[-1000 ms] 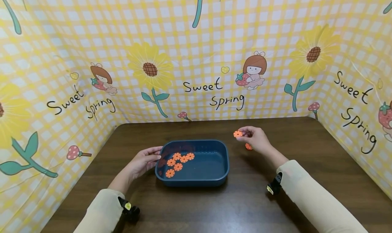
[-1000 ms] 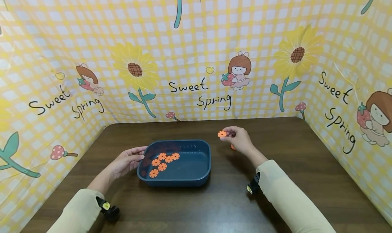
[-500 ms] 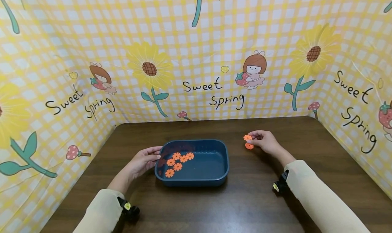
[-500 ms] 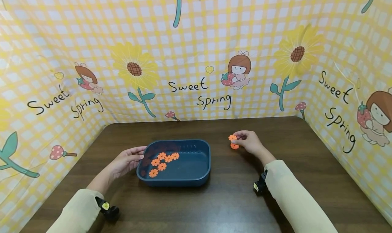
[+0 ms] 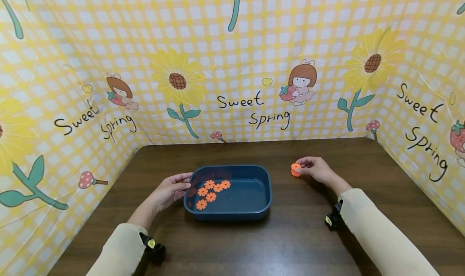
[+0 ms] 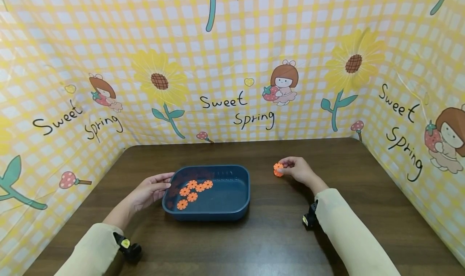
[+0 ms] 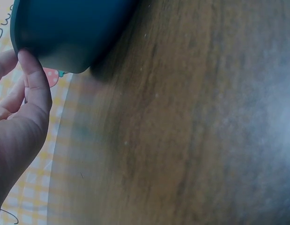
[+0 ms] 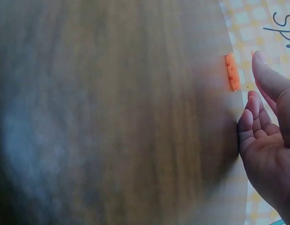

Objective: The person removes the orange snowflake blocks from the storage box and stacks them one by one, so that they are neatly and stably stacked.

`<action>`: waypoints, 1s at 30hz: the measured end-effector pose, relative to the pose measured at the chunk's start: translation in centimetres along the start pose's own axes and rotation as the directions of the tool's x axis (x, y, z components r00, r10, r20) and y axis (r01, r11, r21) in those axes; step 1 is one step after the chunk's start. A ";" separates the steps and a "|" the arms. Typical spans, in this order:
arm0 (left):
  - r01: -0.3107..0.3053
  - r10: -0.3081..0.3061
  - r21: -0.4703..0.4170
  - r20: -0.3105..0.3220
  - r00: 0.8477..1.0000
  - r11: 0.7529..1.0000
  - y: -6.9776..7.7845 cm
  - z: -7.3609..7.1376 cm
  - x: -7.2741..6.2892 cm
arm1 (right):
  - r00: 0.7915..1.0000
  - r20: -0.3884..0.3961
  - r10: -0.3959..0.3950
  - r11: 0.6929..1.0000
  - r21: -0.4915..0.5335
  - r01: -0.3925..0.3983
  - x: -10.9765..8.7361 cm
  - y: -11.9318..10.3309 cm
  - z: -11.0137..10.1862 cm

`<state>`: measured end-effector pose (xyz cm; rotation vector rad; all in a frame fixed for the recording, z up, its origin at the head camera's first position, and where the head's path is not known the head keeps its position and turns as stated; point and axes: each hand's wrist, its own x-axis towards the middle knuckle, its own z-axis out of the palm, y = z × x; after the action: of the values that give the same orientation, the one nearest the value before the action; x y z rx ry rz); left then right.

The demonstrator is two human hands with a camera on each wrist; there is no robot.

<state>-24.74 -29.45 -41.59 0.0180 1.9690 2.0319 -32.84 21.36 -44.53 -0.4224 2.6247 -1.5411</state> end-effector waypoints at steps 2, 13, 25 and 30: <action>-0.001 0.001 0.003 0.001 1.000 1.000 0.0 0.0 0.0 | 1.000 0.006 -0.004 1.000 -0.006 0.004 0.0 0.0 0.0; -0.001 0.001 0.002 0.005 1.000 1.000 0.2 0.0 0.0 | 1.000 0.026 0.006 0.998 -0.063 -0.004 0.2 0.0 0.0; -0.003 0.003 -0.002 0.004 1.000 1.000 0.0 -0.1 0.0 | 0.999 0.035 0.023 0.996 -0.084 -0.020 0.3 0.1 0.2; -0.003 0.003 0.001 -0.001 1.000 1.000 0.0 -0.1 0.0 | 0.999 0.035 0.026 0.995 -0.094 -0.023 0.3 0.1 0.2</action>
<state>-24.75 -29.50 -41.59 0.0198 1.9719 2.0326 -33.06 21.12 -44.68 -0.4180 2.6723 -1.3939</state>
